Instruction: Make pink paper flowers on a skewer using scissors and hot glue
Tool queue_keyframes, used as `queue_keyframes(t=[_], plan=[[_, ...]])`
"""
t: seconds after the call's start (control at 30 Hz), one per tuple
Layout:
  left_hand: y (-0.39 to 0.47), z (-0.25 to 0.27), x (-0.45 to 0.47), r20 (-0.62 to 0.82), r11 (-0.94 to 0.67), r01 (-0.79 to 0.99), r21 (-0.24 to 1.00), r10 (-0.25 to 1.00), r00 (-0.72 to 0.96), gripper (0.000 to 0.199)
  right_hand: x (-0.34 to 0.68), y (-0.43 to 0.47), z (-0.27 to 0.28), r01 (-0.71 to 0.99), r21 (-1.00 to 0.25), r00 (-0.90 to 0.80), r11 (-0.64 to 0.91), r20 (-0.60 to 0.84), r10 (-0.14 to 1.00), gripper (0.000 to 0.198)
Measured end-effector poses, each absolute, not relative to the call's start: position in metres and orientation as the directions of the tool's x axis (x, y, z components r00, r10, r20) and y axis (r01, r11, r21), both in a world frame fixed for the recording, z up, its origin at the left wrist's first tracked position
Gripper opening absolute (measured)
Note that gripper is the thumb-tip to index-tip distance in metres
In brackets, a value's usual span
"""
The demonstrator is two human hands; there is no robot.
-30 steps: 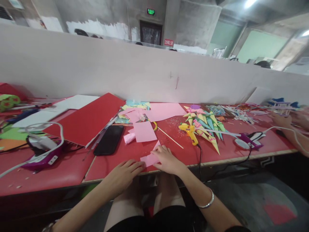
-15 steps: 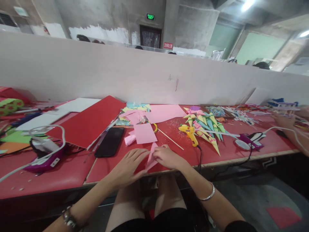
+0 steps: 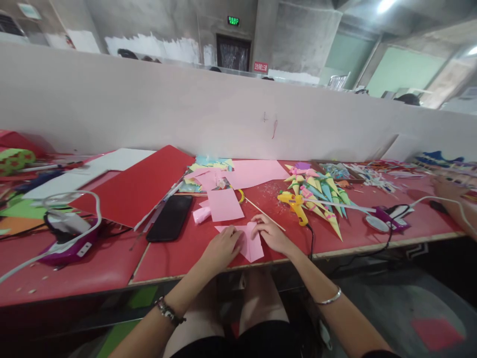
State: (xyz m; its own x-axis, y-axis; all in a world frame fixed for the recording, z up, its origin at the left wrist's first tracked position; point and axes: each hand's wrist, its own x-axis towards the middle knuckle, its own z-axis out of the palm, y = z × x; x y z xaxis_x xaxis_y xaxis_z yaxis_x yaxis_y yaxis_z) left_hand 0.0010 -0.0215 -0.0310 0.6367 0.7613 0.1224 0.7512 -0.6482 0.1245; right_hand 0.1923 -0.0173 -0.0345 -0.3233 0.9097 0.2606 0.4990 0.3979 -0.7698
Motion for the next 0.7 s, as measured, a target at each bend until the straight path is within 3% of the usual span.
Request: queue_keyframes(t=[0.2,0.47,0.7], plan=[[-0.021,-0.033,0.016,0.175,-0.601,0.799,0.017,0.789,0.589,0.029,0.187,-0.007,-0.041,0.492,-0.822,-0.103,0.285,0.270,0.957,0.024],[-0.021,-0.034,0.030,0.187,-0.505,0.861,-0.059,0.842,0.506,0.031,0.184,-0.008,-0.043,0.501,-0.841,-0.054,0.204,0.204,0.977,0.018],[-0.020,-0.035,0.032,0.181,-0.487,0.869,-0.090,0.850,0.495,0.032,0.176,-0.018,-0.053,0.608,-0.776,0.027,0.166,0.230,0.973,0.019]])
